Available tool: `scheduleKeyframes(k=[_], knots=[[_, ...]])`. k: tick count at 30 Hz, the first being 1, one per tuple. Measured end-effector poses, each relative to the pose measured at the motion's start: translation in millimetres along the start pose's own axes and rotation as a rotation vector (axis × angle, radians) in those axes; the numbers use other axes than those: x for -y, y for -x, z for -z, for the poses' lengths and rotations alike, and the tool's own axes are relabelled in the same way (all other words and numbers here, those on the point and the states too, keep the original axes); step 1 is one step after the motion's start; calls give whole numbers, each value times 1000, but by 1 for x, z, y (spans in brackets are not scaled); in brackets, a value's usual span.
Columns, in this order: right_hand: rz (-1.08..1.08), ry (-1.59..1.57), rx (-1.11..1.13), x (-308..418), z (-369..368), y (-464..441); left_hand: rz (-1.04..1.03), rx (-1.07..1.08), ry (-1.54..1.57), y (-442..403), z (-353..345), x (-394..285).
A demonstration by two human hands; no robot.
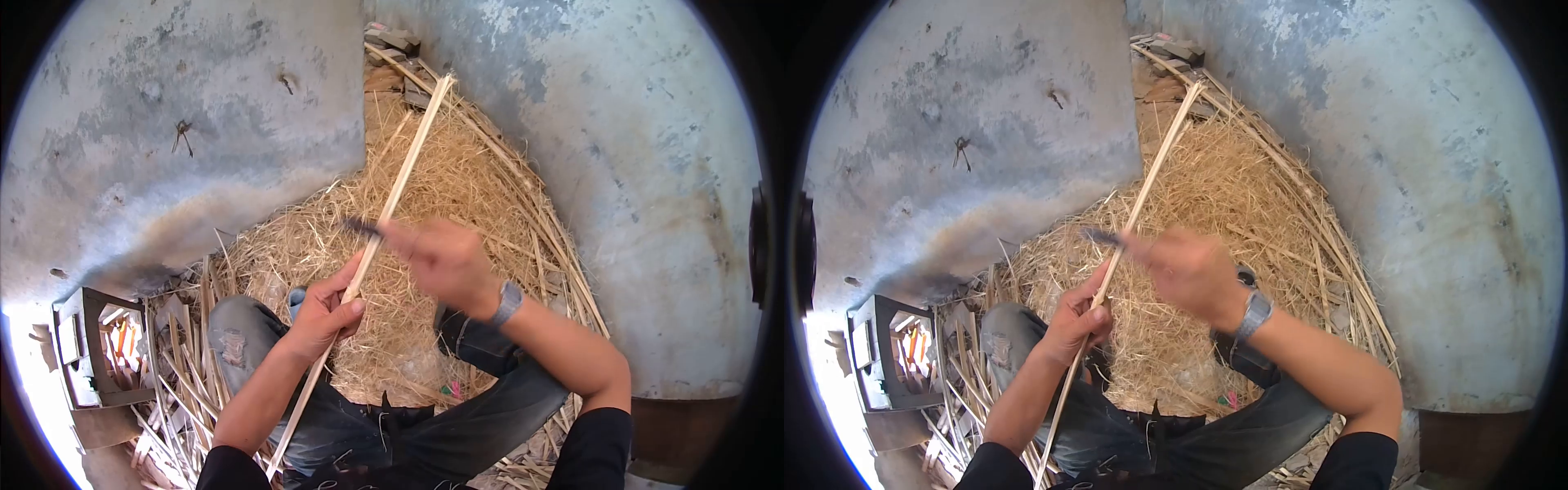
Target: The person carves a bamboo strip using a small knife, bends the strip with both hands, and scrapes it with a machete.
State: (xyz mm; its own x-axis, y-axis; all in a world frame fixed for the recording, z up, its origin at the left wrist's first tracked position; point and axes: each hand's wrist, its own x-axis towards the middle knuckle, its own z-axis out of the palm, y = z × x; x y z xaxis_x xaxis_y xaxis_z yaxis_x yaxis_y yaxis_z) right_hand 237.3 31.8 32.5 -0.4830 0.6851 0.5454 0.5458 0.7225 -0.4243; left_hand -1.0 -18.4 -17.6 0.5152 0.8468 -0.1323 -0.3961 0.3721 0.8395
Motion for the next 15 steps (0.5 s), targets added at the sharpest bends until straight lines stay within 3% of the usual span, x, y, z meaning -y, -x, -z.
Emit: scheduleKeyframes(k=[2, 4, 7, 12, 14, 15], knots=[[-134, 12, -292, -30, 11, -10, 0, 10, -19, 2, -1, 1], [-119, 80, -290, -24, 16, -7, 31, 115, 153, -3, 0, 3], [64, 33, 28, 26, -10, 18, 44, 72, 225, -6, 5, 7], [49, 125, -83, -7, -4, -4, -40, 98, 264, 5, 6, 1], [-211, 67, -291, -12, 7, -11, 14, 151, 348, 3, 4, 1], [-204, 99, -222, 2, 6, -5, 4, 156, 349, 2, 3, 0]])
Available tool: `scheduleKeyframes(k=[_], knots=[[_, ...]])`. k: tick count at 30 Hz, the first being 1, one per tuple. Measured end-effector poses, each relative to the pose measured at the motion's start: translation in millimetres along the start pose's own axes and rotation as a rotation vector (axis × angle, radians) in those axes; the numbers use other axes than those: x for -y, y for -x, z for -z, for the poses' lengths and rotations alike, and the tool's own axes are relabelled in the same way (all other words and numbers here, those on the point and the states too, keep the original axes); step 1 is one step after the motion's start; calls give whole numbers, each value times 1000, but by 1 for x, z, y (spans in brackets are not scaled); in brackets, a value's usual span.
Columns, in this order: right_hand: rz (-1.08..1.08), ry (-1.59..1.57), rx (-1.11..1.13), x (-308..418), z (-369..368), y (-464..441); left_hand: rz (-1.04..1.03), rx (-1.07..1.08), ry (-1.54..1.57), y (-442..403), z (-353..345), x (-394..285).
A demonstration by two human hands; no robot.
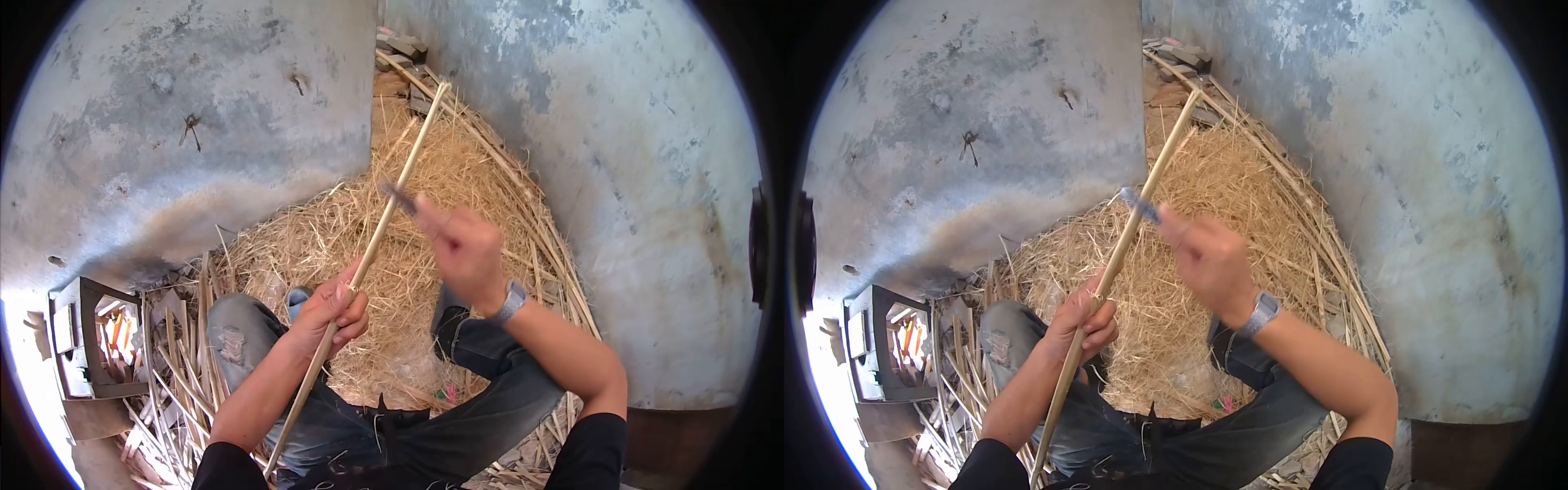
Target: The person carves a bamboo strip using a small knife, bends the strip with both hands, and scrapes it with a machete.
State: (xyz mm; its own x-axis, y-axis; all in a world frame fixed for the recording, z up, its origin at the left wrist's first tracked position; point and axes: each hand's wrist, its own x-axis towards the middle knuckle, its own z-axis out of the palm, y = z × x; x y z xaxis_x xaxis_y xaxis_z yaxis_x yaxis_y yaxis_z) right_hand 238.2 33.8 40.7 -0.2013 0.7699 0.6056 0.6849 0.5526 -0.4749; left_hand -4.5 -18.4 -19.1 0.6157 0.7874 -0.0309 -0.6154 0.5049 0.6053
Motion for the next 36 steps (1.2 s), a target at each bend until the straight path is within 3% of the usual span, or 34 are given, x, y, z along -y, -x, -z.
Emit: scheduleKeyframes(k=[3, 5, 8, 9, 11, 15, 18, 19, 21, 24, 27, 29, 31, 33, 36], knots=[[125, -223, 126, 24, -19, 25, 91, -40, -22, 2, -1, -3], [185, -151, 147, 13, -12, 13, 74, -35, -7, 7, 1, -6], [-68, -41, -27, -11, -2, -8, 56, 5, -78, 7, -1, -6], [-62, -39, -24, -5, -2, -3, 49, 6, -76, 6, -2, -6], [152, -62, 115, 17, -6, 19, 70, -14, -130, 1, 0, -4], [173, -229, 282, 32, -17, 29, 53, -38, -105, 7, 8, -2], [-112, -138, 91, 6, -4, 3, 33, -36, -63, 9, 4, 1], [-107, -136, 92, 8, -5, 7, 30, -18, -78, 5, 3, 2], [101, -136, 201, 22, -9, 30, 16, 4, -94, 0, 5, 4], [106, -279, 253, 31, -17, 35, 26, -52, -92, 4, 10, 1], [-38, -367, 207, 35, -3, 17, 30, -21, -135, 9, 1, -7], [-462, -626, 35, 36, 2, 12, -25, -106, -387, 6, -5, -4], [-495, -603, 116, 46, 13, 6, -36, -109, -337, 4, 5, 4], [-438, -359, 409, 45, 11, 12, -37, -115, -297, 2, 5, 7], [-472, -344, 519, 50, -1, 17, -166, -249, -557, 0, -3, 16]])
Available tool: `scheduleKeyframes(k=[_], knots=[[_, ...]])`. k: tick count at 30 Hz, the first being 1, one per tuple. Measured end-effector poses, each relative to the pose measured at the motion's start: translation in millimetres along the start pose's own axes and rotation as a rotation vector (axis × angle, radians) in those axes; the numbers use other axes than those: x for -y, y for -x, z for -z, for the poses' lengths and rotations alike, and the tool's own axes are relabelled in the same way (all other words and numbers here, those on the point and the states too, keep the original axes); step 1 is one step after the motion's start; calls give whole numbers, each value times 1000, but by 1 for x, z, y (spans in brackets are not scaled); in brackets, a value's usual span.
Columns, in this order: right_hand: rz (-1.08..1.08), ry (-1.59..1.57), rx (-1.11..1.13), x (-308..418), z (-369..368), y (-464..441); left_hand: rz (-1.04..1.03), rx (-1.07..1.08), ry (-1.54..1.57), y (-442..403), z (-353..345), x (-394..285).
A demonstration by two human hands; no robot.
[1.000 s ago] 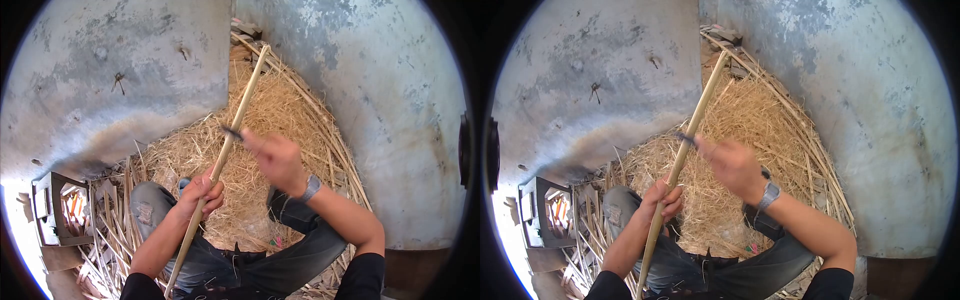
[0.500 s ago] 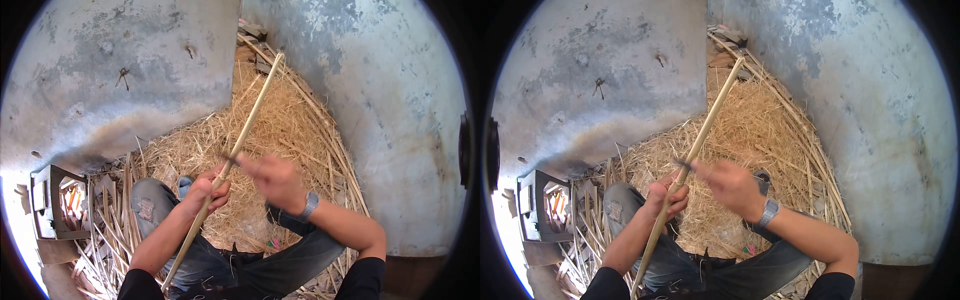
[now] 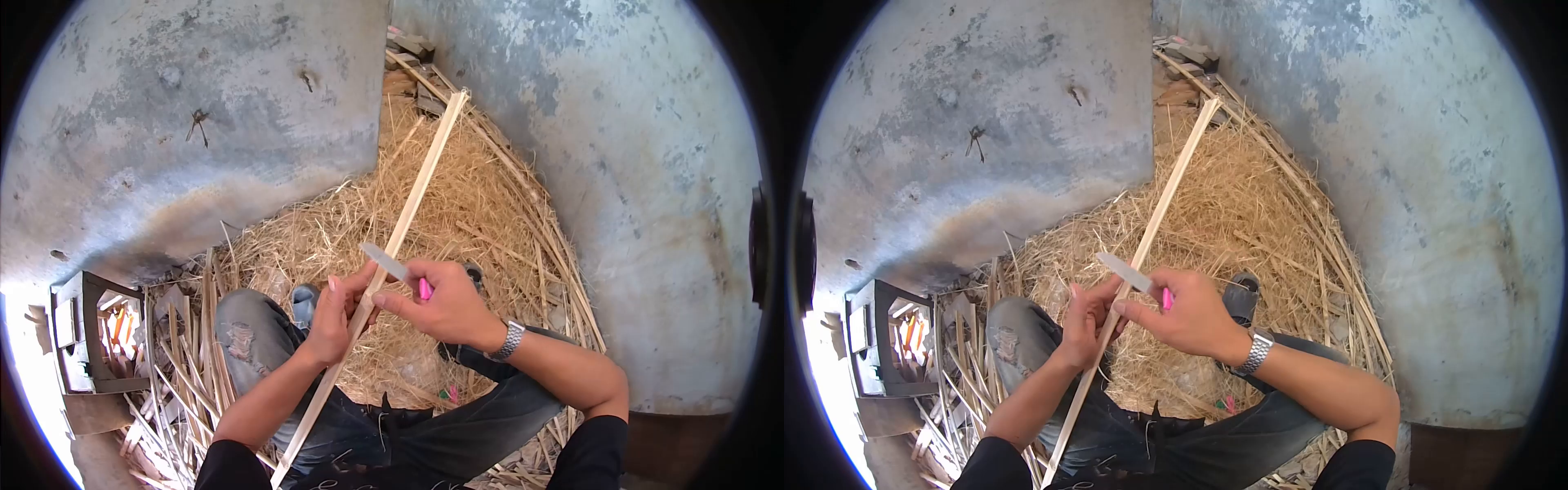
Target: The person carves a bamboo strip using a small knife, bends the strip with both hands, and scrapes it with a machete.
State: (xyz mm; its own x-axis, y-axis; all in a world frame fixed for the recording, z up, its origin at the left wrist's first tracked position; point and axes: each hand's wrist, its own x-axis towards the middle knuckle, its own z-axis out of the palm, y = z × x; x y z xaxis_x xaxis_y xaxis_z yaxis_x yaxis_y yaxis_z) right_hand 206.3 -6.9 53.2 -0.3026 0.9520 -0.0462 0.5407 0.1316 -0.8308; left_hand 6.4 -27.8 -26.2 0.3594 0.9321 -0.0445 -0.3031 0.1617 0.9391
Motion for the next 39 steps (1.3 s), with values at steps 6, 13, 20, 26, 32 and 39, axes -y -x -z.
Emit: scheduleKeyframes(k=[6, 13, 20, 26, 32, 39], knots=[[-10, -57, 111, -9, -16, 1, -55, 41, -207, -1, 0, -2], [230, 20, 177, -16, -7, -1, -152, -37, -294, 0, -5, 9], [537, 106, 304, -12, 1, 6, -113, -130, -450, 0, -1, -4], [146, 64, -193, 5, 17, 1, -1, -126, -288, 6, 1, -9], [47, -55, -181, -16, 15, -3, -10, 102, -294, 10, -3, -1], [-41, -276, -503, -46, 51, -30, 63, 250, -328, 13, -7, -12]])
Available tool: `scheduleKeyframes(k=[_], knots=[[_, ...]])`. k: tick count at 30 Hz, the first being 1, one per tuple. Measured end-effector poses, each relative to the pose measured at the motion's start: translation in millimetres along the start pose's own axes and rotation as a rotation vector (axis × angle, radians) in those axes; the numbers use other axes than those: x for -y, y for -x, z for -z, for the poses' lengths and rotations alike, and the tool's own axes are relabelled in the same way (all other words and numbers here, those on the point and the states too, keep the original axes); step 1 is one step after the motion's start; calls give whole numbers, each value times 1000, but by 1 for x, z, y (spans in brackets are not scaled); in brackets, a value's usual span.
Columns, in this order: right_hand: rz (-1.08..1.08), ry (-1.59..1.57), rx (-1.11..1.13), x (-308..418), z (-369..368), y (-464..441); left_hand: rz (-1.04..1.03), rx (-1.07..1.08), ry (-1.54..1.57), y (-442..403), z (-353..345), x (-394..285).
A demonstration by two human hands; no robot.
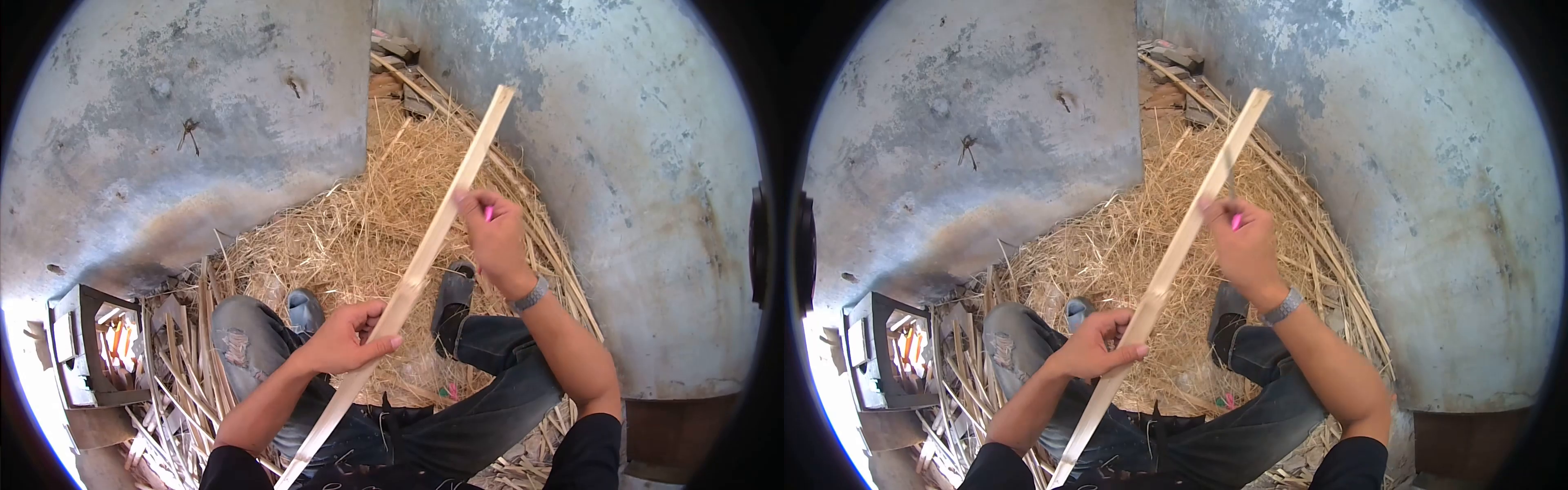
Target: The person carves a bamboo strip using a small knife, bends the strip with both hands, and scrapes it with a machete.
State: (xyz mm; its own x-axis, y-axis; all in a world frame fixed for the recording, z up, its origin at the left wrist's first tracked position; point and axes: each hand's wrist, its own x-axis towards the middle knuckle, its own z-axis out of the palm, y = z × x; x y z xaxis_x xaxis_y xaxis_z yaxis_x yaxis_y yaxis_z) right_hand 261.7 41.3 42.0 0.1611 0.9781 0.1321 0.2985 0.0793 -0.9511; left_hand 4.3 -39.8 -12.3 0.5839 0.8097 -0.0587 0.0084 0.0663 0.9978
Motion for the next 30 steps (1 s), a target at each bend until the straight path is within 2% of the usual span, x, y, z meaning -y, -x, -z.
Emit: scheduleKeyframes(k=[2, 3, 5, 12, 18, 25, 30], knots=[[-39, -182, -173, -4, 16, -16, 131, 217, 114, 1, -1, -7], [-40, -181, -174, -2, 24, -21, 126, 289, 86, 0, 1, -5], [-106, -297, -291, 3, 39, -27, 134, 302, 102, 1, -1, -6], [-104, -339, -291, -5, 62, -26, 127, 372, 14, -1, 1, -6], [-99, -350, -290, -3, 61, -24, 142, 341, 32, -3, -4, -8], [-138, -332, -160, -2, 60, -19, 106, 316, -33, -4, -2, 4], [-143, -209, -31, -3, 54, -12, 148, 113, -29, -5, -3, 3]])
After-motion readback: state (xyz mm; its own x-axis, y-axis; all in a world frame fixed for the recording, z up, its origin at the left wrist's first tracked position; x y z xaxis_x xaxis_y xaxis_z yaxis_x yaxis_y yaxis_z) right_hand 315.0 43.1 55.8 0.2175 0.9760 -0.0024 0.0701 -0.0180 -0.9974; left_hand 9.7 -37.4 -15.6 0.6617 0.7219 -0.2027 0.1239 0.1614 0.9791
